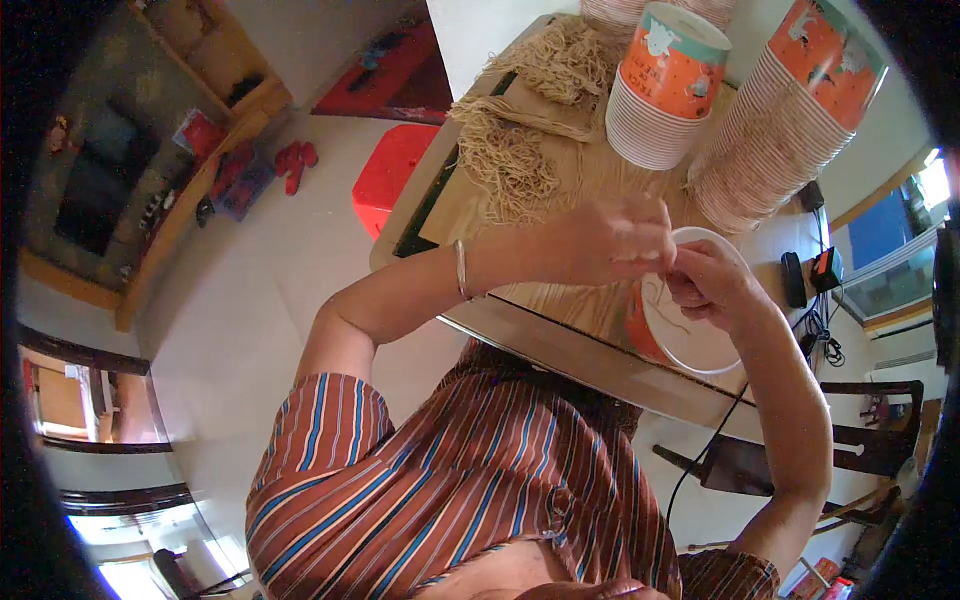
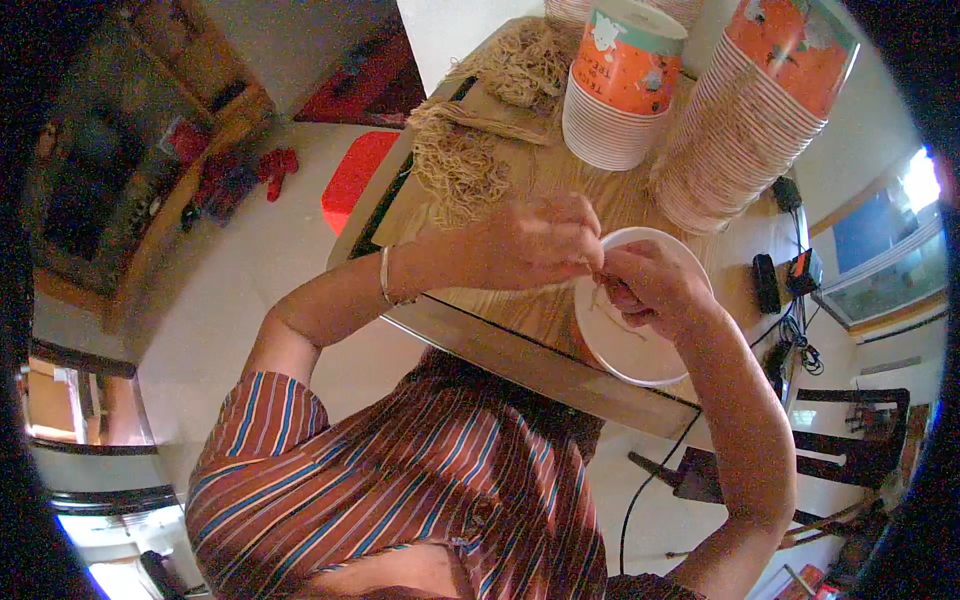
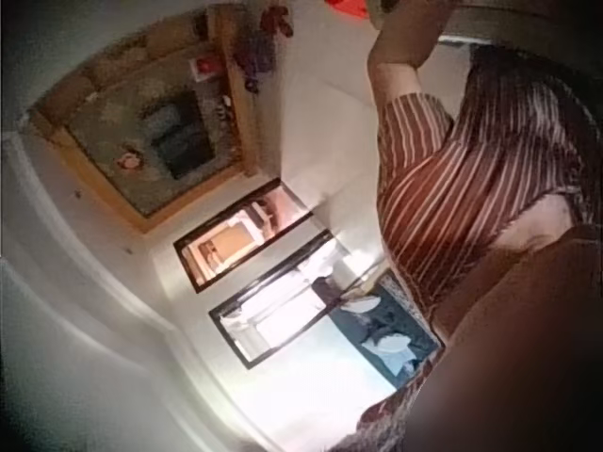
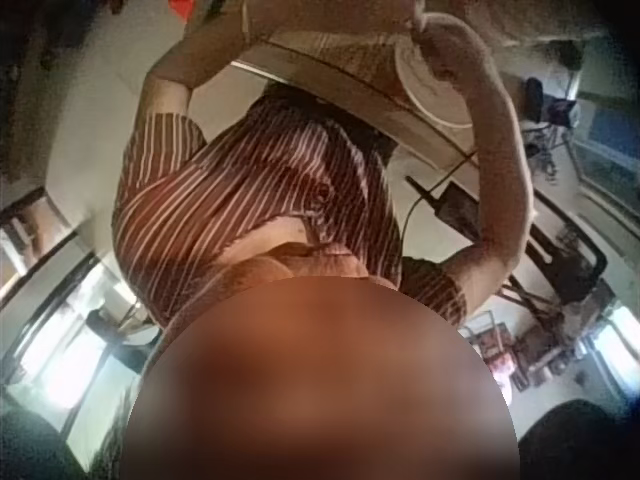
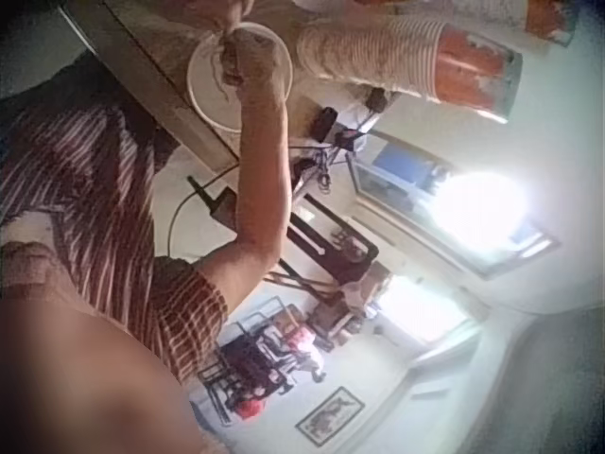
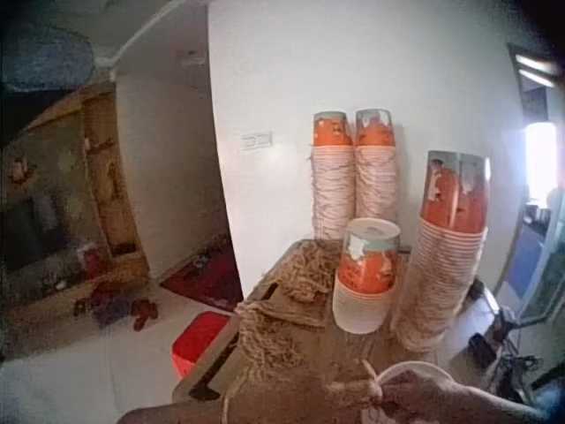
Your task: Threading and tying pieces of twine through holes in paper cups as part of a packaging process.
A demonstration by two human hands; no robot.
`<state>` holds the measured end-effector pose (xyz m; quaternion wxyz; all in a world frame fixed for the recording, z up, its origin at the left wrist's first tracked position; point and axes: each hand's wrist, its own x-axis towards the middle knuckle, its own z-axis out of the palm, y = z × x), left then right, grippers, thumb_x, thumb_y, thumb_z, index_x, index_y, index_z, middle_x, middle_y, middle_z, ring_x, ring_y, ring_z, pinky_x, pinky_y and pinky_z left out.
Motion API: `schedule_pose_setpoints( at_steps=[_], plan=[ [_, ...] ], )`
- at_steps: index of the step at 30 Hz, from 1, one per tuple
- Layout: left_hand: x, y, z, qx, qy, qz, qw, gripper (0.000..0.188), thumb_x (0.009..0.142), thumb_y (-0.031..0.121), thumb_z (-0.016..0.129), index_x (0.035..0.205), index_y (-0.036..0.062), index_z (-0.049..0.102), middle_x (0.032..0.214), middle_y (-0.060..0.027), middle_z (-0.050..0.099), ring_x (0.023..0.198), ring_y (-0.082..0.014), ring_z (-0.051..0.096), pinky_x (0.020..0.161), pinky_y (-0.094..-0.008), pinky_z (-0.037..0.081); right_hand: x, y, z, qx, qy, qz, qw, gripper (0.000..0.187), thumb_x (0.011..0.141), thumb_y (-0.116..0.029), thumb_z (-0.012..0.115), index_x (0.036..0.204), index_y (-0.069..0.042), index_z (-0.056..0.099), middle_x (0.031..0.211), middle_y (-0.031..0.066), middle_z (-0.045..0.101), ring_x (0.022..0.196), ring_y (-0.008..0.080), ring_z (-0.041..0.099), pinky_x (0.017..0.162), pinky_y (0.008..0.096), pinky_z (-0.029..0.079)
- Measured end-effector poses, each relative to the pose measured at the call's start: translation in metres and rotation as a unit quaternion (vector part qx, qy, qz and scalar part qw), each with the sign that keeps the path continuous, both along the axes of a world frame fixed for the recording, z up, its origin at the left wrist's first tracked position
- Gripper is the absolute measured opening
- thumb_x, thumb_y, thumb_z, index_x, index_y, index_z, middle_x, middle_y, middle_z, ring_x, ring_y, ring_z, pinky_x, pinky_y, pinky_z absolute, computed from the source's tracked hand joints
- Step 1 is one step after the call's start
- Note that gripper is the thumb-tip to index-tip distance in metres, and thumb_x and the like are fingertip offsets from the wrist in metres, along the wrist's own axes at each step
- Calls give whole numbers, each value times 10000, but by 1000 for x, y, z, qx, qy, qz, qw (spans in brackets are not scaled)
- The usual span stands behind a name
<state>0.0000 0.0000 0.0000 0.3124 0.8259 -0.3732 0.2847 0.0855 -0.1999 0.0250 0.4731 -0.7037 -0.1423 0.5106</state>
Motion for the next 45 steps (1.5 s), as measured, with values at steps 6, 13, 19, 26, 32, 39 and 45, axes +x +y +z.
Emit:
schedule_pose_setpoints(
  at_steps=[6,13,19,26,32,39,45],
  plan=[
    [-9,-14,-7,22,-85,-5,996,105,808,129,661,898,100,616,855,-57,589,824,-257,610,667,-351,533,-4,-4,0,71,72,-34,994,199,916,-257,534,796,-100,555,567,-57,408,421,34,328,353,218,217],
    [-5,-20,-16,7,-52,-24,998,108,778,130,671,830,53,617,879,-80,558,850,-254,590,749,-359,508,-3,-8,-9,93,120,-55,987,197,937,-252,522,829,-93,562,592,-57,441,421,22,329,337,195,217],
    [-18,-27,-27,-230,157,-9,960,96,826,55,664,918,29,655,874,-62,554,848,-188,587,745,-312,485,-16,-8,-7,79,3,-58,995,159,912,-241,563,857,-93,585,635,-50,478,474,24,361,377,194,261],
    [-21,-34,-34,-357,246,96,896,98,842,58,673,932,21,683,858,-42,597,786,-109,567,690,-252,461,-28,-3,-2,48,-157,-98,982,111,871,-182,622,871,-72,615,705,-27,561,549,46,450,430,208,350],
    [-14,-35,-41,-348,288,132,882,123,861,125,677,925,20,677,782,-6,597,678,-62,561,607,-230,459,-31,-4,-6,64,-203,-113,971,85,869,-147,628,876,-67,598,718,-31,574,577,55,485,466,216,397],
    [-4,-27,-38,-346,327,59,878,196,890,177,653,956,-7,661,833,-29,584,697,-79,590,613,-240,479,-34,-5,-21,138,-456,-74,876,52,867,-56,608,896,-28,576,685,41,584,627,90,550,565,266,467],
    [7,-9,-28,-257,367,-12,894,265,914,245,622,966,-12,661,842,-36,570,719,-92,588,618,-253,488,-37,-4,-16,137,-513,-59,845,83,861,-38,606,939,-47,579,675,93,584,595,124,562,559,288,472]
  ],
)
